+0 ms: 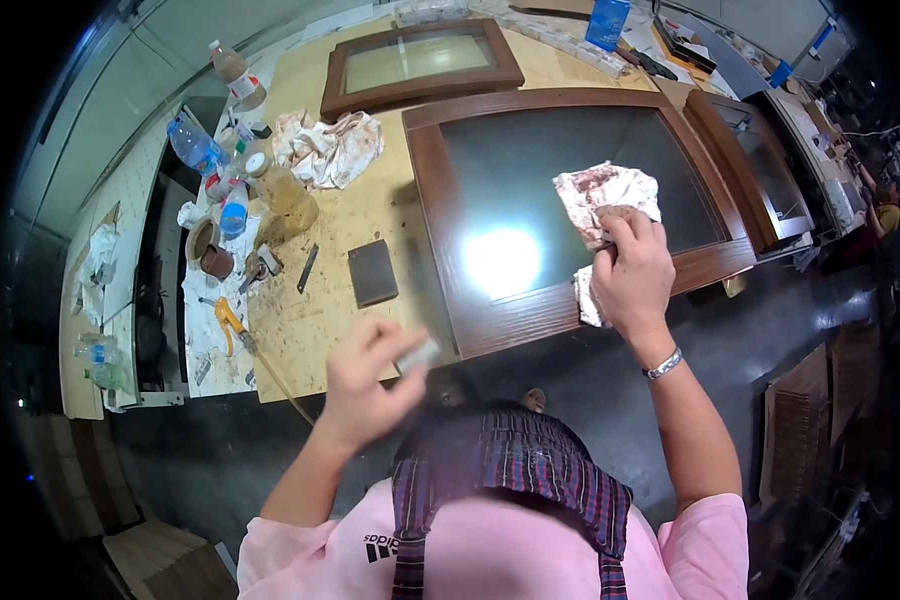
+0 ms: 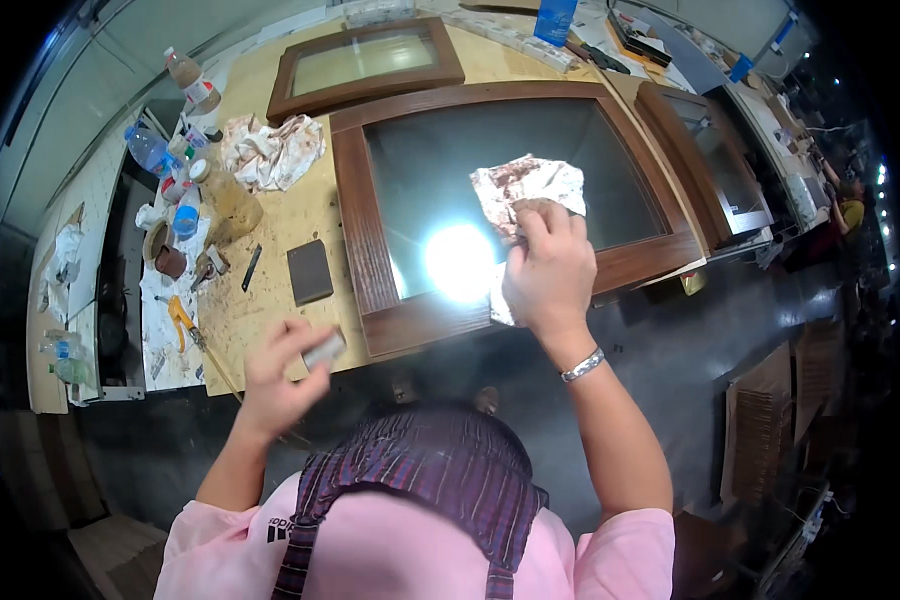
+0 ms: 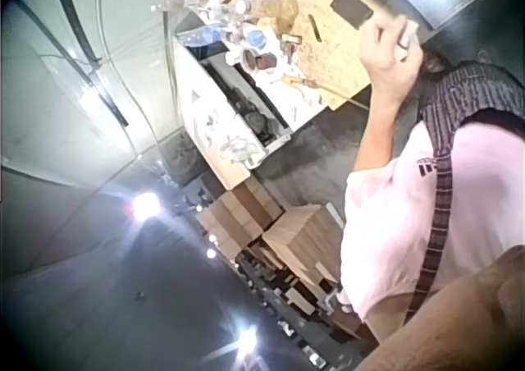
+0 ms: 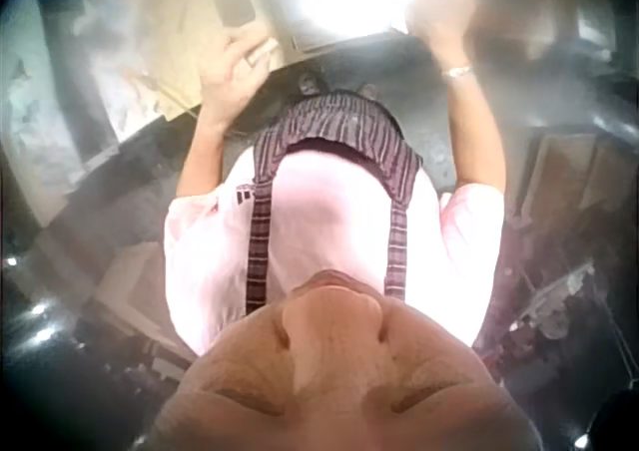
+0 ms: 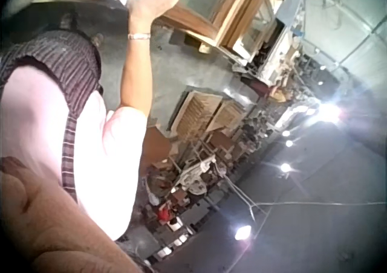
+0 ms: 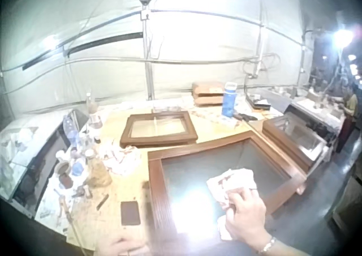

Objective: The person wipes and sands the wooden frames of glass cabinet doors using a cloth and a sanding block, then uses a screwdriver to tighten components on the frames.

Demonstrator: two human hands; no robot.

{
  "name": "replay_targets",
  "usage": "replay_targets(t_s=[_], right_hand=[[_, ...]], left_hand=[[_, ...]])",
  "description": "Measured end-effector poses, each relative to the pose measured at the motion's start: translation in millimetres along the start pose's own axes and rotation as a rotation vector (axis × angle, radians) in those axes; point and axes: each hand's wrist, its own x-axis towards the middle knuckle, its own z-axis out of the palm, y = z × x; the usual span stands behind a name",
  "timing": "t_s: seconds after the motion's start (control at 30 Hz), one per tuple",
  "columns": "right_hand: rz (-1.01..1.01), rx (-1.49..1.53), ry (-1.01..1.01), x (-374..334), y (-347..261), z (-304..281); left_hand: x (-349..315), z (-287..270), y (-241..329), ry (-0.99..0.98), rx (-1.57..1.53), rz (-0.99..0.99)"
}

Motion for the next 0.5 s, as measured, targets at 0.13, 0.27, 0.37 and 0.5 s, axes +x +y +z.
replay_targets(t_s=[0.13,0.27,0.37,0.5], right_hand=[[-0.006,0.059,0.028,-1,-2,-3],[0.014,0.096,0.041,-1,2,-4],[-0.03,0.104,0.031,0,0,-6],[0.008,0.088,-0.014,0,1,-5]], left_hand=[[36,-1,-2,0.059,0.161,-0.005],[46,1,-13,0.033,0.221,0.006],[63,3,-12,-0.032,0.258,0.096],[91,17,-6,-0.241,0.28,0.314]])
